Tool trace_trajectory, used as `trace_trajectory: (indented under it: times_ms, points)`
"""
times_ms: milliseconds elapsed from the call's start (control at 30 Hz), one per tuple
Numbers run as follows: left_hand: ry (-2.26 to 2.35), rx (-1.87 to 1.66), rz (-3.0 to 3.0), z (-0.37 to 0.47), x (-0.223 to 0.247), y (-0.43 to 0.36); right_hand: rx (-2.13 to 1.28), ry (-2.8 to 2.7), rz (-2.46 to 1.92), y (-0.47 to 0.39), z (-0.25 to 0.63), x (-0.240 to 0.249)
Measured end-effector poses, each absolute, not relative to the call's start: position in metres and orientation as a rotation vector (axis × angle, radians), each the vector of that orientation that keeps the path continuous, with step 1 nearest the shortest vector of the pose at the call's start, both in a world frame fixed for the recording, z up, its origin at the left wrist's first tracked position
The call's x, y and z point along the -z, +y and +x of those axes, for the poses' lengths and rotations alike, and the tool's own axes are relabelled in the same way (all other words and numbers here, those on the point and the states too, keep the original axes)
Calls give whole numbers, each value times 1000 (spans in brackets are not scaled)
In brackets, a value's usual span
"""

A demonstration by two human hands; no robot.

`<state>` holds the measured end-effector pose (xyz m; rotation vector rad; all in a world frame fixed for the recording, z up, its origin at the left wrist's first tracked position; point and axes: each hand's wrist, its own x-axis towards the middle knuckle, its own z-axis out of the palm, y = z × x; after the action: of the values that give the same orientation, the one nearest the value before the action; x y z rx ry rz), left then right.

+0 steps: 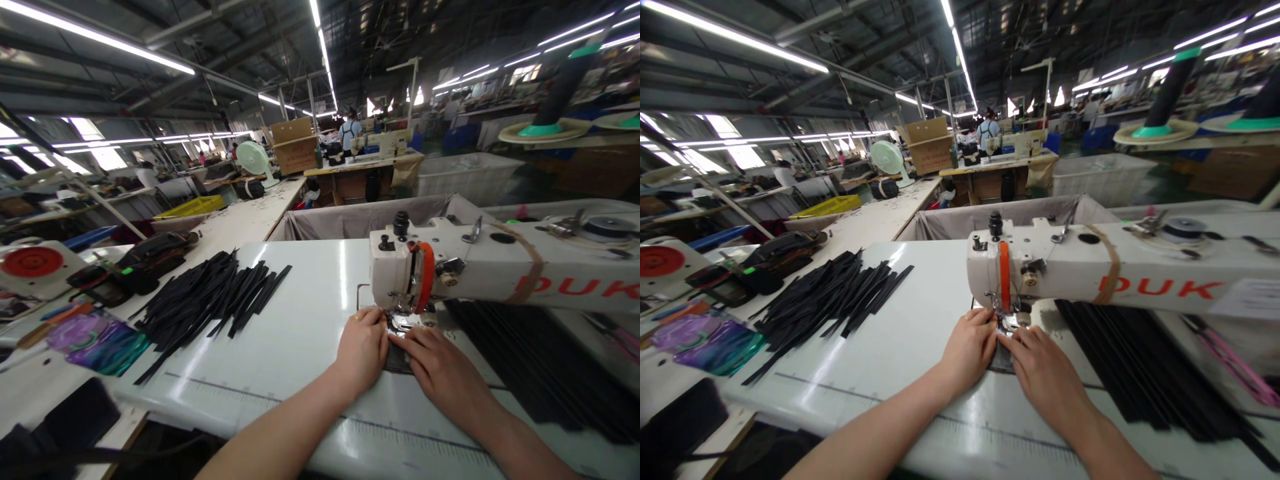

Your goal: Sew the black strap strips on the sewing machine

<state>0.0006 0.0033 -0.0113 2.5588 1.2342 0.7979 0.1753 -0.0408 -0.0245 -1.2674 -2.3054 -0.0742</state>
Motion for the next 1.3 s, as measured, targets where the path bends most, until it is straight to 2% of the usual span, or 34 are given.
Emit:
trace_trajectory:
  times_ms: [500, 733, 1033, 1200, 1300]
  points:
    - [1258, -721, 2600, 2, 8, 0, 67, -2271, -1248, -42, 173, 21]
    - [1239, -732, 2583, 1, 6, -2, -72, -2013, -1376, -42, 175, 20]
    - [1220, -709, 2625, 3, 10, -1, -128, -2062, -1350, -43, 174, 18]
    - [1234, -740, 2612, 3, 12, -2, -131, -2079, -1328, -44, 174, 17]
    - [1306, -876, 2438, 0, 13, 12, -146, -2096, -1335, -44, 174, 16]
